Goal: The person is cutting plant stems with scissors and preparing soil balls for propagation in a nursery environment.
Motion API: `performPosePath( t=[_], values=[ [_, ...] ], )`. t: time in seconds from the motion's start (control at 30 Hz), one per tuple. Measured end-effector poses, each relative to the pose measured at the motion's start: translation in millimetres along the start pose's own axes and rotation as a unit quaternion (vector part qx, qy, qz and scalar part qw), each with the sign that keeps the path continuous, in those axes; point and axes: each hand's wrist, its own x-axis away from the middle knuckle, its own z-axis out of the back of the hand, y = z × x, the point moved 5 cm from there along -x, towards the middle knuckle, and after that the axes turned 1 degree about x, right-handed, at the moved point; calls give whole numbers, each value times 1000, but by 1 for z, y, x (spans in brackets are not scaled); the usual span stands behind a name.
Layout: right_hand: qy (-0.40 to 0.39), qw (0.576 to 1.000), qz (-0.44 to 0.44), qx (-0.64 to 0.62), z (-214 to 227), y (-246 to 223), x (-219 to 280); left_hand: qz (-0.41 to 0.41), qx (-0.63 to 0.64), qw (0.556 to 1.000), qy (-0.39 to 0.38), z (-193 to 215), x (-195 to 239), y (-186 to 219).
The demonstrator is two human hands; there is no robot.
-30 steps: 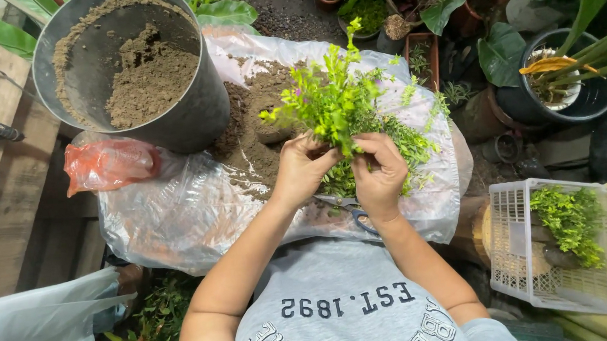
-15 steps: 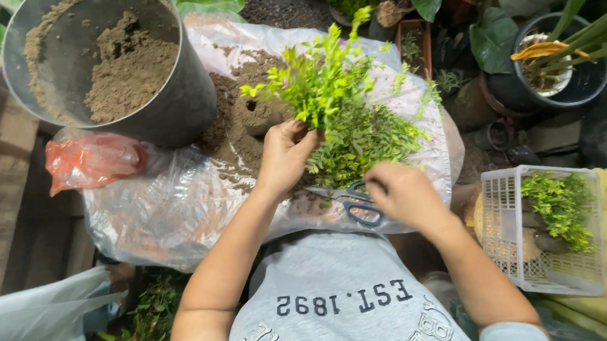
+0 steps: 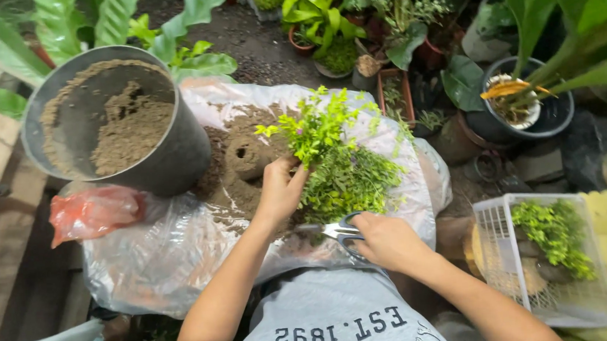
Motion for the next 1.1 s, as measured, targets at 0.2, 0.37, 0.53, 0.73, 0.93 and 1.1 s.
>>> performPosePath(
  t=[0.2,0.37,0.53,0.73,0.93,1.1],
  values=[
    [3,992,-43,-120,78,22,10,56,6,998,23,11,-15,-9],
    [70,991,-100,-56,135,39,11,0,-5,1000,28,5,-27,-21],
    [82,984,-159,5,163,41,-10,-32,-56,998,10,-6,-36,-2],
    [88,988,-129,13,178,39,-25,-66,-30,997,-24,-19,-49,17],
    [110,984,-139,20,186,45,-27,-87,-77,992,-42,-29,-59,15],
    [153,971,-183,9,192,72,-26,-22,-58,996,-64,-39,-76,7]
  ],
)
